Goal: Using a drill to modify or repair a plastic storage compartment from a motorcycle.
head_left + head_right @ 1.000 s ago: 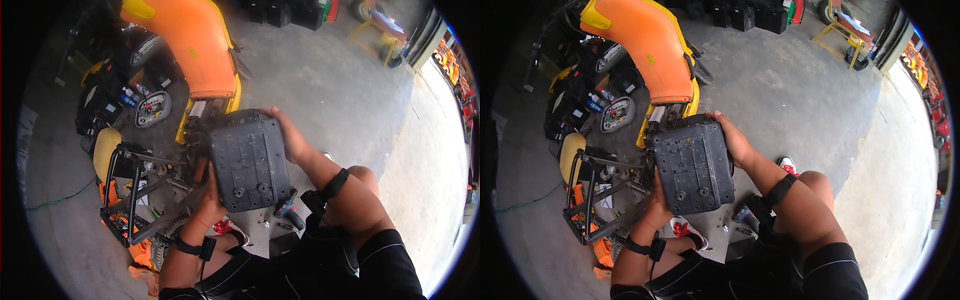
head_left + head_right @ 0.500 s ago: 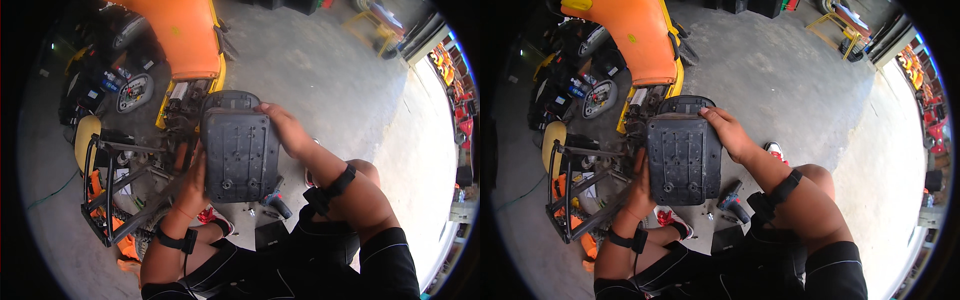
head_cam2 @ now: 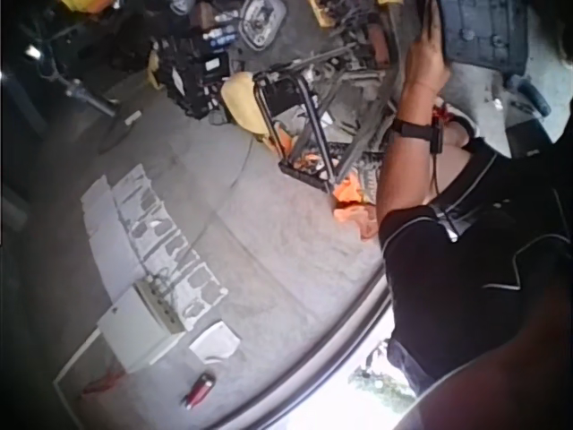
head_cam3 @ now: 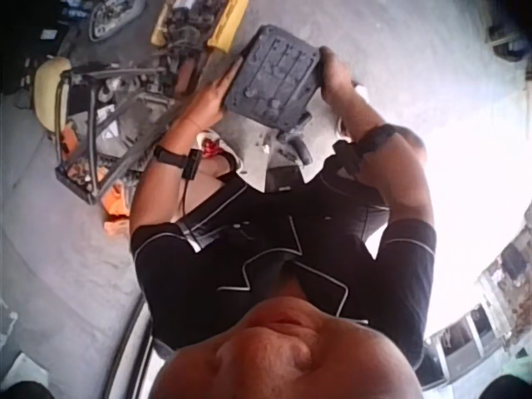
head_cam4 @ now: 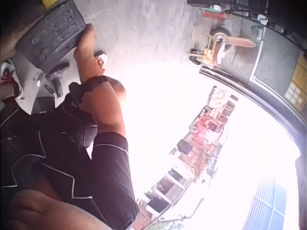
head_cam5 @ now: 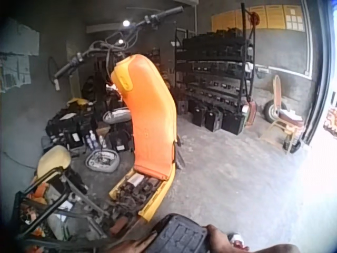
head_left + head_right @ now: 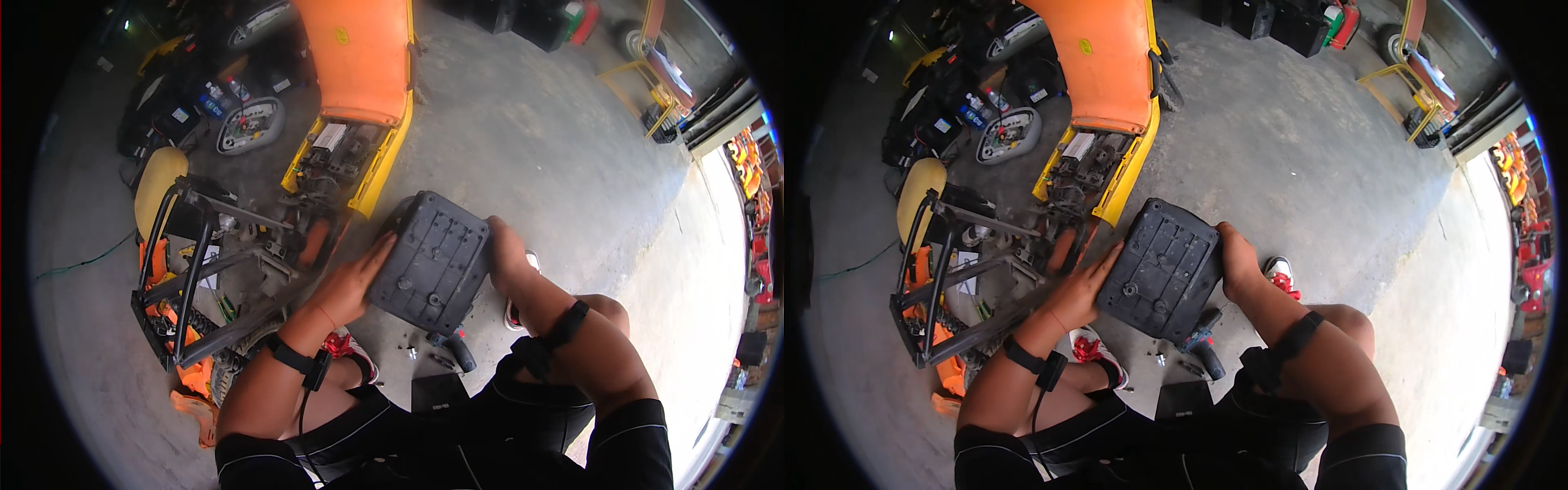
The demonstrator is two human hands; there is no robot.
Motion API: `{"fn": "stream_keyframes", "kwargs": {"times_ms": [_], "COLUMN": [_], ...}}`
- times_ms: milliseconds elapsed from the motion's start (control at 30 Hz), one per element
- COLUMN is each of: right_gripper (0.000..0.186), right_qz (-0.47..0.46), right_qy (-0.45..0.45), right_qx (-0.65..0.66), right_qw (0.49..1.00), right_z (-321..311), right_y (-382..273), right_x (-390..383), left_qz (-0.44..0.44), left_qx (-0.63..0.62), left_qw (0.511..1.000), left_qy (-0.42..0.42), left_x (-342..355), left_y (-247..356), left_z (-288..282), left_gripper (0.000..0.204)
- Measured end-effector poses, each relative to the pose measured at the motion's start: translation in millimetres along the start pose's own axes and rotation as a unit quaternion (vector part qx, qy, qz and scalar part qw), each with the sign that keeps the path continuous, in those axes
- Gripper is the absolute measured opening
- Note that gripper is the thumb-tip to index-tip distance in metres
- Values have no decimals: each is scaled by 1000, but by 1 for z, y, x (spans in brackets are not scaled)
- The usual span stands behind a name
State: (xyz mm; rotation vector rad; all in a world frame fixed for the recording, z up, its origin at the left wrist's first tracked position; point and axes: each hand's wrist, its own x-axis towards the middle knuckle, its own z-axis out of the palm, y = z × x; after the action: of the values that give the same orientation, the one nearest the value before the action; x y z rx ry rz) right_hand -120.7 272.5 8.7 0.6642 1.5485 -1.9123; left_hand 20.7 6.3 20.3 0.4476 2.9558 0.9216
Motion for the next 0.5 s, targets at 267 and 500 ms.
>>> {"fn": "stream_keyframes", "kwargs": {"times_ms": [267,500], "right_gripper": [54,70], "right_qz": [48,-9], "right_qy": [-61,-130], "right_qx": [-72,-268], "right_qw": [994,954], "right_z": [9,-3], "right_y": [20,48], "right_x": [-4,33], "left_qz": [-90,-195], "left_qx": [-6,110], "left_qw": [992,957], "left_qy": [-83,-187], "left_x": [-14,-29], "left_y": [-15,-20], "left_z": [-8,14], "left_gripper": [112,107]}}
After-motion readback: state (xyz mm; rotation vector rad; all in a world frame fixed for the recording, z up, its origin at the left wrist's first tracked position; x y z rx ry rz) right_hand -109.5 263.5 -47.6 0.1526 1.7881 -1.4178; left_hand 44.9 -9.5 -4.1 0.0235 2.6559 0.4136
